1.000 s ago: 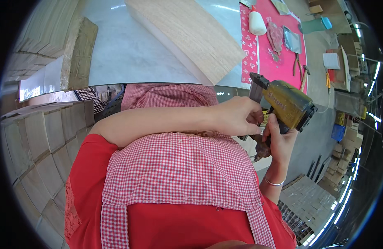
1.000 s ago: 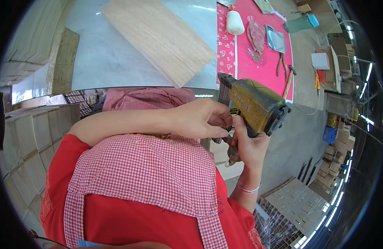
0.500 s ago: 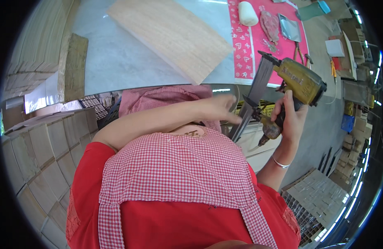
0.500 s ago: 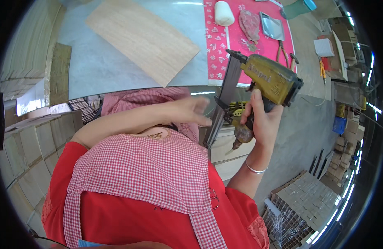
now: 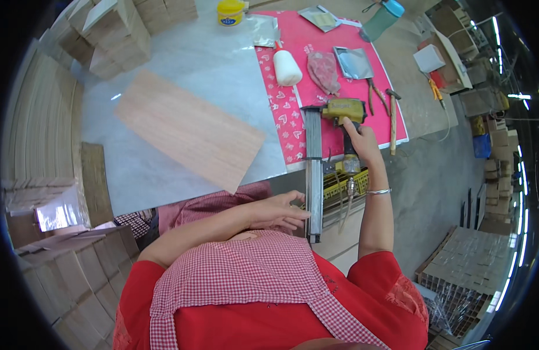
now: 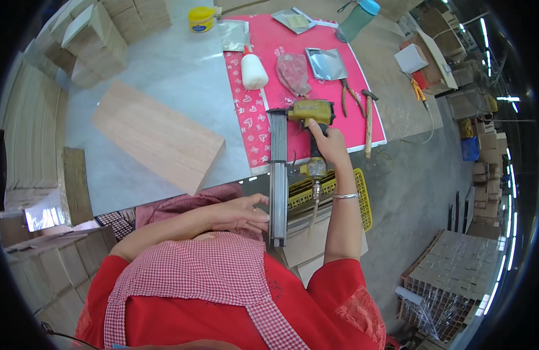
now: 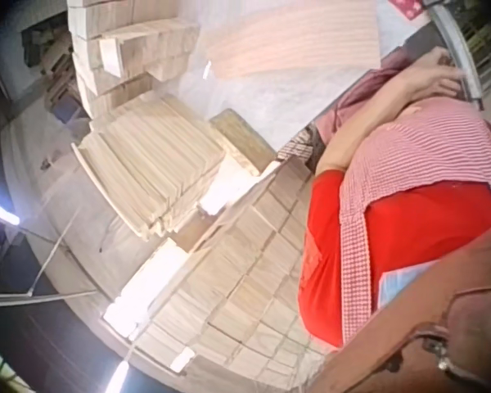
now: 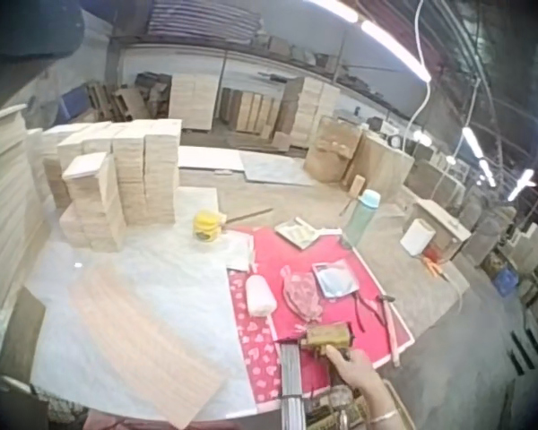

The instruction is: Assembling small wooden boxes using wood glue and a pneumatic nail gun at a workshop station.

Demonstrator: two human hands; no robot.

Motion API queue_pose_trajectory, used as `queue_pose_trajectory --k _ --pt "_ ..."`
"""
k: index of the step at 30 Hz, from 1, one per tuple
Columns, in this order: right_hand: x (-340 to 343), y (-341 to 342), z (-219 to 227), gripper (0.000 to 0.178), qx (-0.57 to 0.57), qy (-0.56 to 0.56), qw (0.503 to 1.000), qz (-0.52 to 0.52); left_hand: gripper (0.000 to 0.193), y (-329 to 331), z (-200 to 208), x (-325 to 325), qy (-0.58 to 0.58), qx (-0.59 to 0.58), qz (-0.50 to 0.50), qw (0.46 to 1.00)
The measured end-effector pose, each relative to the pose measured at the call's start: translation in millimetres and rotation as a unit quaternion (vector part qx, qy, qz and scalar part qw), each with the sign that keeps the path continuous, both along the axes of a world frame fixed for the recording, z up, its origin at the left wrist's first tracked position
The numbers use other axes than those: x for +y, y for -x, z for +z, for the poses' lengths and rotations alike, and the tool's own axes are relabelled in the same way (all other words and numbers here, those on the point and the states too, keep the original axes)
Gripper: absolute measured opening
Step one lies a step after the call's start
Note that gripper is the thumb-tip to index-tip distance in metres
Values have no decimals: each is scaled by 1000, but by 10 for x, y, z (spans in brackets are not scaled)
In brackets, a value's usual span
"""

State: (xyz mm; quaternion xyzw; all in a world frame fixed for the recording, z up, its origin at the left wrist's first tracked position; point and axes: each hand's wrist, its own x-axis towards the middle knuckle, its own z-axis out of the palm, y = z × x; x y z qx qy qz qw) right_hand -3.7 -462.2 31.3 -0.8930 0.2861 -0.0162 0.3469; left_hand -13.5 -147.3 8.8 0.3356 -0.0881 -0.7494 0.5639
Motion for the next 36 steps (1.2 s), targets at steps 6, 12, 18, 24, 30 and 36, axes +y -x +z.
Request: queue_pose_trajectory --k 6,12,18,24,30,36 --pt "-324 -592 332 33 -63 205 977 15 65 -82 55 47 39 33 10 999" --pt "-834 -1562 -135 21 -144 299 942 39 72 -101 46 56 35 34 23 999" --pt "-997 -1832 -204 18 -23 320 945 56 75 -117 -21 113 32 -4 29 999" --pt "-1188 -1805 -257 23 -1 368 926 86 77 -102 74 124 26 33 28 999" --pt "-822 -1164 -24 19 -101 267 958 36 82 -89 69 123 22 29 36 999" --pt "619 -183 225 22 -196 33 979 55 86 3 -79 142 19 3 52 998"
